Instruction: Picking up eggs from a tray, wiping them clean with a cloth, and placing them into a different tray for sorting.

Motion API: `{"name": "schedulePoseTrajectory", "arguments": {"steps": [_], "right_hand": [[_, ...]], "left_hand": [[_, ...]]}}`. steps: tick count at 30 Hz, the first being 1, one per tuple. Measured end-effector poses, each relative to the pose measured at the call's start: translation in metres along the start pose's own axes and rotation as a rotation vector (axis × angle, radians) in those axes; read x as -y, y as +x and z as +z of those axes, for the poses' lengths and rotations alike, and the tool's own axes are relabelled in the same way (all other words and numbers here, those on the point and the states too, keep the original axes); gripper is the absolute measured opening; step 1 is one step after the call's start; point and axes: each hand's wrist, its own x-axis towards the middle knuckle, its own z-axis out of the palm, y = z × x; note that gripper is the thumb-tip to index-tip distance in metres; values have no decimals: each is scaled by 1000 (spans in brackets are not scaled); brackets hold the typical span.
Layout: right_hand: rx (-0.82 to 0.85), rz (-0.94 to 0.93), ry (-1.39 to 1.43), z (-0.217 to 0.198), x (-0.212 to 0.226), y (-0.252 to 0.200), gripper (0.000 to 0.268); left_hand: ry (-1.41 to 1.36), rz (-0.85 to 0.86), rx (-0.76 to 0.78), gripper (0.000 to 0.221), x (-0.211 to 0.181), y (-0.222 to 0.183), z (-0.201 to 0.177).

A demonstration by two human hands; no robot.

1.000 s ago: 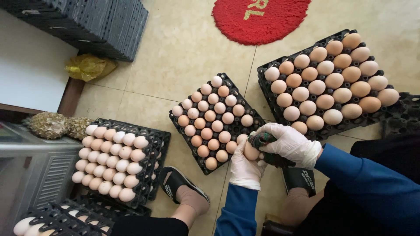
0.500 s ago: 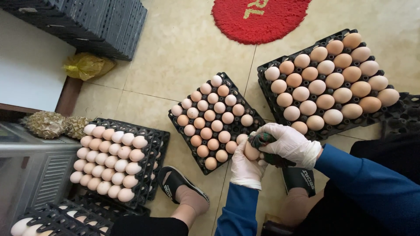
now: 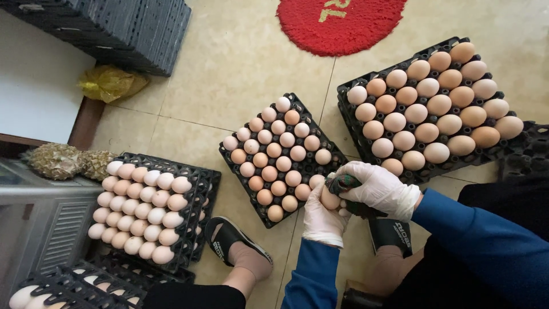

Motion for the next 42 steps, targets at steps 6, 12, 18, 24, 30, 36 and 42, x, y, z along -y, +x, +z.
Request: {"name": "schedulePoseTrajectory", "arguments": {"steps": [6, 12, 18, 24, 30, 36, 42], "right_hand": [[26, 19, -6, -4, 3, -2, 52], [33, 12, 7, -5, -3, 1, 50], [21, 24, -32, -1, -3, 3, 51], [15, 33, -56, 5, -12, 14, 53], [23, 157, 237, 4, 27, -11, 52], [-65, 240, 555, -11, 45, -12, 50], [-131, 236, 773, -18, 70, -29, 40]], "left_hand": [[-3, -22, -10, 31, 2, 16, -8], [16, -21, -59, 31, 4, 13, 1], [10, -47, -55, 32, 2, 19, 1], [-26, -21, -17, 32, 2, 30, -3], [12, 57, -9, 24, -2, 7, 9], [84, 84, 116, 32, -6, 11, 4], [24, 140, 253, 47, -2, -7, 10]]}}
